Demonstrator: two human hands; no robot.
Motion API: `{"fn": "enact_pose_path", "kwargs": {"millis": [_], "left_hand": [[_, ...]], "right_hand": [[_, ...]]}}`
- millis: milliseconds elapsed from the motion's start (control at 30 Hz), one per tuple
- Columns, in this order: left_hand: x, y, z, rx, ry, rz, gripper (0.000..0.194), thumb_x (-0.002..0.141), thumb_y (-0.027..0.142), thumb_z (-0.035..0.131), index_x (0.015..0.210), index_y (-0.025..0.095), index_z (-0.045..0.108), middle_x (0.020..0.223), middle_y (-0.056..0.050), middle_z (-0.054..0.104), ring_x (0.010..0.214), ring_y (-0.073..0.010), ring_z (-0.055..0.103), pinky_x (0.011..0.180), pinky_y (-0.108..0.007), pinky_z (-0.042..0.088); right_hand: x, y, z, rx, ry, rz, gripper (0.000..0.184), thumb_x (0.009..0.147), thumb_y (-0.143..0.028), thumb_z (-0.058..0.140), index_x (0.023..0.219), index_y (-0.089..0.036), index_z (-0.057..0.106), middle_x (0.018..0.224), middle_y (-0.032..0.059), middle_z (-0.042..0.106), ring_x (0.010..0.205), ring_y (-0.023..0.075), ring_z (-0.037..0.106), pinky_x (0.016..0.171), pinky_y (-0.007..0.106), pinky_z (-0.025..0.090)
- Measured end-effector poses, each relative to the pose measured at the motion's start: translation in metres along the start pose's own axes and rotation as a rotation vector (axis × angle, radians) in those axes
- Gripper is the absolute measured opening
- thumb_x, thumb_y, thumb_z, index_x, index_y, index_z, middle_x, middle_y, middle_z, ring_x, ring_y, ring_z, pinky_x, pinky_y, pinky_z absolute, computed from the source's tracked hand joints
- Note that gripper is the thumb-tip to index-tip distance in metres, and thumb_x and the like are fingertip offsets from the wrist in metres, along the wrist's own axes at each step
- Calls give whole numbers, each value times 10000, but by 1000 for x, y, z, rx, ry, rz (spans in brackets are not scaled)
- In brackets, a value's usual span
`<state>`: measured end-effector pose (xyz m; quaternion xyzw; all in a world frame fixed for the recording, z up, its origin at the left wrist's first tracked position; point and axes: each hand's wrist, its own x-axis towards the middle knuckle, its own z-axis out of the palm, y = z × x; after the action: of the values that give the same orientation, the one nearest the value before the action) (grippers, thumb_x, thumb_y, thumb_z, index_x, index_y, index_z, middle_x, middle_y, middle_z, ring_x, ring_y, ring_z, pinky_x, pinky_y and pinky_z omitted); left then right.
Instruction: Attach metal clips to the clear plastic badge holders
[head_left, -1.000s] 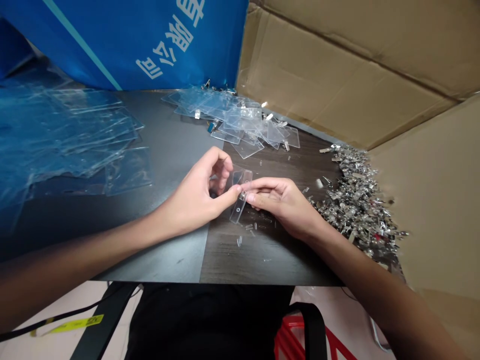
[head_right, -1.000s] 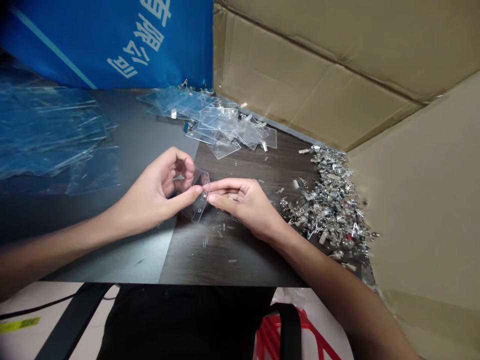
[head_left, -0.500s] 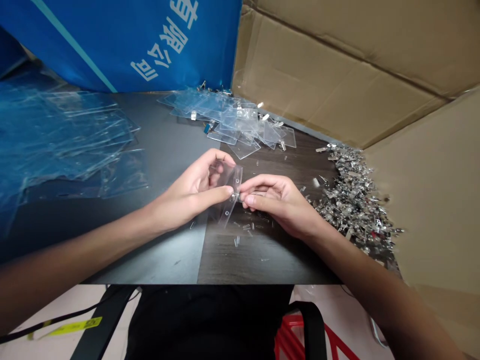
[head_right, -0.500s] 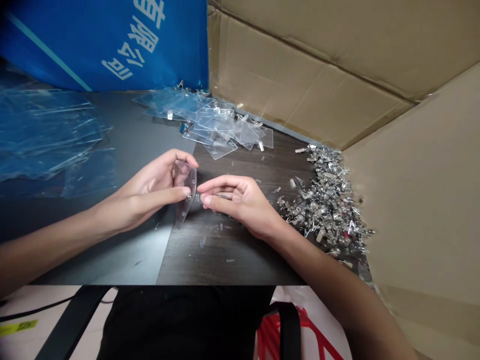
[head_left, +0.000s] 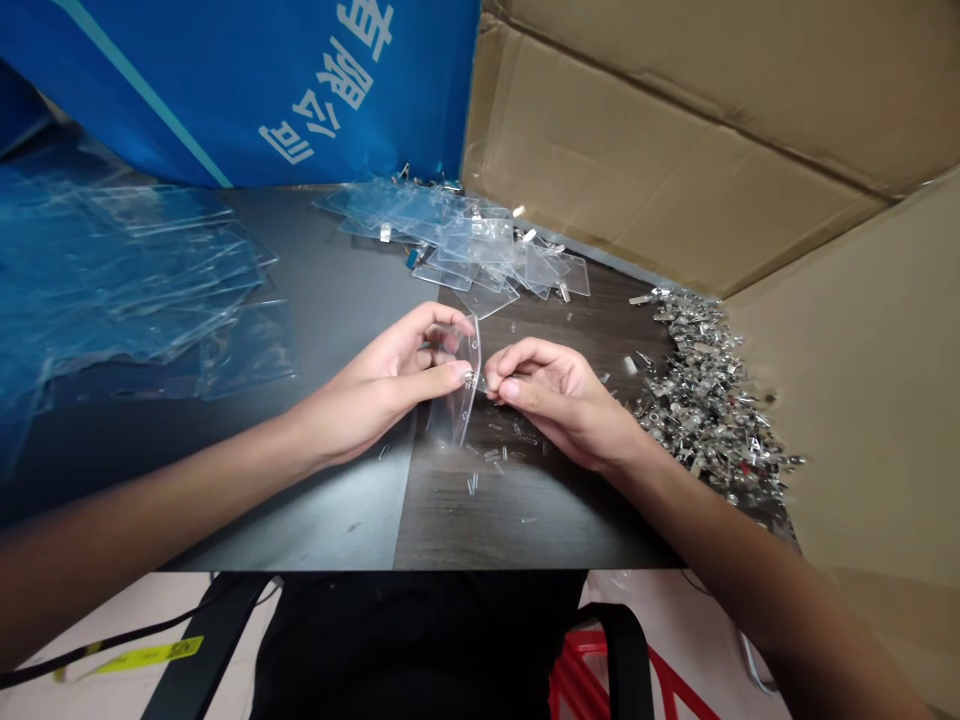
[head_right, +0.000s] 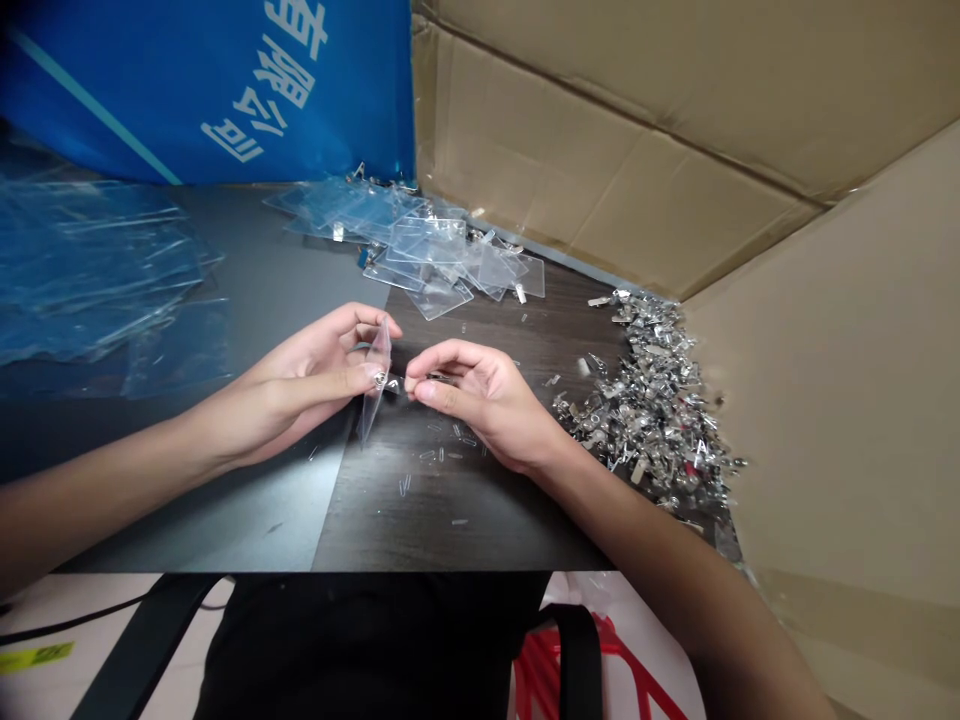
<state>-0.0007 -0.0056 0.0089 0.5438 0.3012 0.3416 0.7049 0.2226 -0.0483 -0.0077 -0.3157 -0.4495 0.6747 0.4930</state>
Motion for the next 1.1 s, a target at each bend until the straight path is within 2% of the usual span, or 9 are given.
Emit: {"fn": "enact_pose_path", "kwargs": {"millis": [167, 367, 500, 600, 667, 767, 933, 1100], "left_hand": [[0, -1, -1, -50, -19, -47, 356, 918, 311, 878, 1198, 210, 683, 1065, -28, 585, 855, -142, 593, 687, -257, 522], [-3, -4, 1, -32, -70, -46, 410, 916, 365, 902, 1231, 214, 688, 1130, -48, 609, 957, -170, 627, 770, -272, 554], [-2, -1, 0, -34, -44, -8, 443, 920, 337, 879, 1292, 234, 663, 991, -19, 543, 832, -158, 539, 673, -269, 493], [-1, 2, -4, -4, -41, 39, 486, 880, 316, 888, 1307, 217, 680, 944, -18, 507, 828, -165, 474, 678, -274, 455], [-1, 2, -5, 16, -54, 57, 502, 868, 319, 894, 1310, 219, 676, 968, -23, 510, 857, -175, 490, 712, -293, 468], [-1, 2, -5, 61, -62, 67, 485, 891, 335, 890, 1301, 235, 651, 1004, -23, 516, 879, -182, 531, 768, -327, 499], [0, 3, -6, 212, -31, 130, 469, 898, 356, 909, 1257, 245, 629, 942, -5, 515, 792, -165, 477, 702, -321, 429], [2, 4, -8, 363, 34, 185, 494, 843, 348, 934, 1221, 242, 634, 1028, -38, 541, 879, -198, 512, 768, -348, 437]], "right_hand": [[-1, 0, 0, -56, 6, -20, 217, 824, -288, 1019, 938, -241, 841, 948, 2, 798, 881, 149, 713, 918, 324, 594], [-4, 1, 4, -56, -25, -55, 169, 865, -264, 988, 968, -251, 855, 967, -1, 812, 915, 143, 743, 960, 317, 608], [-5, -2, 6, -61, 27, -15, 260, 815, -287, 1025, 981, -231, 833, 1005, 14, 825, 914, 157, 776, 978, 347, 649], [-6, -3, 6, -65, 49, 14, 300, 800, -299, 1033, 1007, -223, 829, 1012, 21, 827, 906, 161, 793, 970, 348, 664], [-6, -3, 6, -65, 50, 24, 308, 803, -304, 1031, 1025, -227, 832, 997, 19, 824, 903, 166, 804, 966, 347, 670], [-7, -3, 6, -57, 44, 3, 314, 796, -285, 1033, 1039, -237, 840, 1003, 18, 828, 911, 171, 816, 974, 353, 679], [-6, -3, 9, -91, 107, -30, 378, 696, -226, 1079, 999, -235, 854, 1002, 18, 839, 932, 173, 808, 1003, 361, 685], [-5, -5, 12, -83, 110, -36, 407, 643, -197, 1096, 970, -230, 858, 990, 9, 834, 922, 158, 799, 996, 341, 686]]}}
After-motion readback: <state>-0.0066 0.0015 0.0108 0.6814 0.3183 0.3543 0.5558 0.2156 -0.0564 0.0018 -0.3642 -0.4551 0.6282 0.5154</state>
